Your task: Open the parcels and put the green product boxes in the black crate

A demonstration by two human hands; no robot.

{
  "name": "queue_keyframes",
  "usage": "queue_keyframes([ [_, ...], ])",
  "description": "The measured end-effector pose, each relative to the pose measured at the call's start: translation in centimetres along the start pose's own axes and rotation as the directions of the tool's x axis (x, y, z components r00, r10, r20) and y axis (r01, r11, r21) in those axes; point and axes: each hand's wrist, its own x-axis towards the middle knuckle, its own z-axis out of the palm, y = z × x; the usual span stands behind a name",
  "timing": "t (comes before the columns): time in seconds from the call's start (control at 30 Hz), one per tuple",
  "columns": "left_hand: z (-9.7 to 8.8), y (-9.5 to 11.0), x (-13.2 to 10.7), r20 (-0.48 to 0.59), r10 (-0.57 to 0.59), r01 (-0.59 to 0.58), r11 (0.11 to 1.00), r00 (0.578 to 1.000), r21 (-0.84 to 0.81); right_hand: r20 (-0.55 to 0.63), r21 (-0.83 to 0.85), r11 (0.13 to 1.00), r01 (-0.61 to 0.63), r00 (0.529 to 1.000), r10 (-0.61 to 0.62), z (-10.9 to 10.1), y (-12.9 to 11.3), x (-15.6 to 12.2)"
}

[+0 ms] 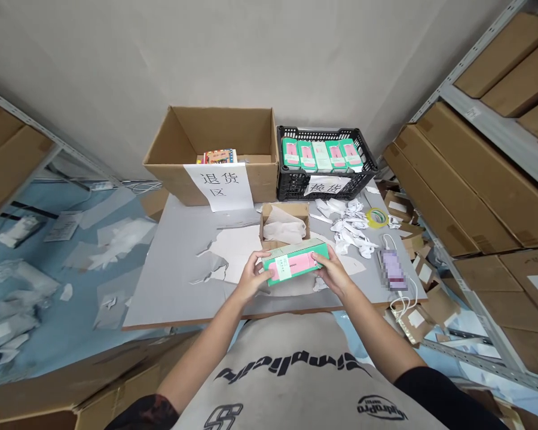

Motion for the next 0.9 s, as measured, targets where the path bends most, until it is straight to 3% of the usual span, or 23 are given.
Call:
queue_keyframes([
  [0.1, -0.1, -1.1, -0.4, 0.116, -0.147, 0.157, 0.985, 0.982, -0.075, -0.060, 0.027, 0.996, 0.086, 0.995, -0.084, -0.4, 0.3, 0.4],
  [0.23, 0.0, -1.8, -0.2, 0.270, -0.311, 0.327, 0.945, 0.911, -0.015, -0.015, -0.042, 0.988, 0.149, 0.989, -0.150, -0.6, 0.4, 0.8],
  [0.3, 0.4, -2.1, 0.3, 0.374, -0.357, 0.381, 0.925, 0.856, 0.012, 0.055, -0.084, 0.984, 0.155, 0.987, -0.151, 0.0, 0.3, 1.0],
  [0.4, 1.2, -2.2, 1.0, 0.538, -0.410, 0.490, 0.871, 0.737, -0.007, 0.162, -0.086, 0.982, 0.171, 0.975, -0.155, 1.1, 0.0, 1.3],
  [0.43, 1.5, -2.1, 1.2, 0.562, -0.405, 0.503, 0.864, 0.721, -0.023, 0.159, -0.080, 0.979, 0.186, 0.972, -0.171, 1.5, -0.1, 1.3],
  [0.47, 1.9, -2.0, 1.4, 0.563, -0.384, 0.490, 0.871, 0.732, -0.043, 0.126, -0.081, 0.975, 0.206, 0.973, -0.195, 1.8, -0.2, 1.3],
  [0.53, 2.8, -1.6, 1.7, 0.492, -0.310, 0.392, 0.917, 0.814, -0.071, 0.008, -0.128, 0.961, 0.246, 0.969, -0.247, 2.2, -0.1, 0.8],
  [0.6, 4.0, -1.2, 1.9, 0.321, -0.225, 0.242, 0.970, 0.920, -0.015, -0.052, -0.237, 0.937, 0.258, 0.959, -0.277, 2.3, 0.2, -0.2],
  [0.67, 5.3, -1.0, 1.8, 0.095, -0.139, 0.121, 0.977, 0.986, 0.178, 0.017, -0.344, 0.902, 0.261, 0.962, -0.272, 2.3, 0.9, -1.2],
  [0.73, 6.5, -0.9, 1.4, -0.068, -0.046, 0.071, 0.899, 0.997, 0.432, 0.087, -0.404, 0.869, 0.286, 0.958, -0.274, 2.3, 1.6, -2.0],
  [0.77, 7.0, -0.9, 1.1, -0.091, -0.001, 0.050, 0.838, 0.996, 0.544, 0.084, -0.416, 0.859, 0.299, 0.953, -0.292, 2.3, 1.9, -2.2],
  [0.83, 7.6, -0.7, 0.7, -0.027, 0.068, -0.032, 0.735, 0.997, 0.677, 0.020, -0.416, 0.852, 0.317, 0.940, -0.340, 2.1, 2.3, -2.0],
  [0.9, 7.4, -0.3, 0.6, 0.093, 0.099, -0.136, 0.724, 0.991, 0.676, -0.011, -0.386, 0.865, 0.321, 0.936, -0.352, 1.6, 2.2, -1.5],
])
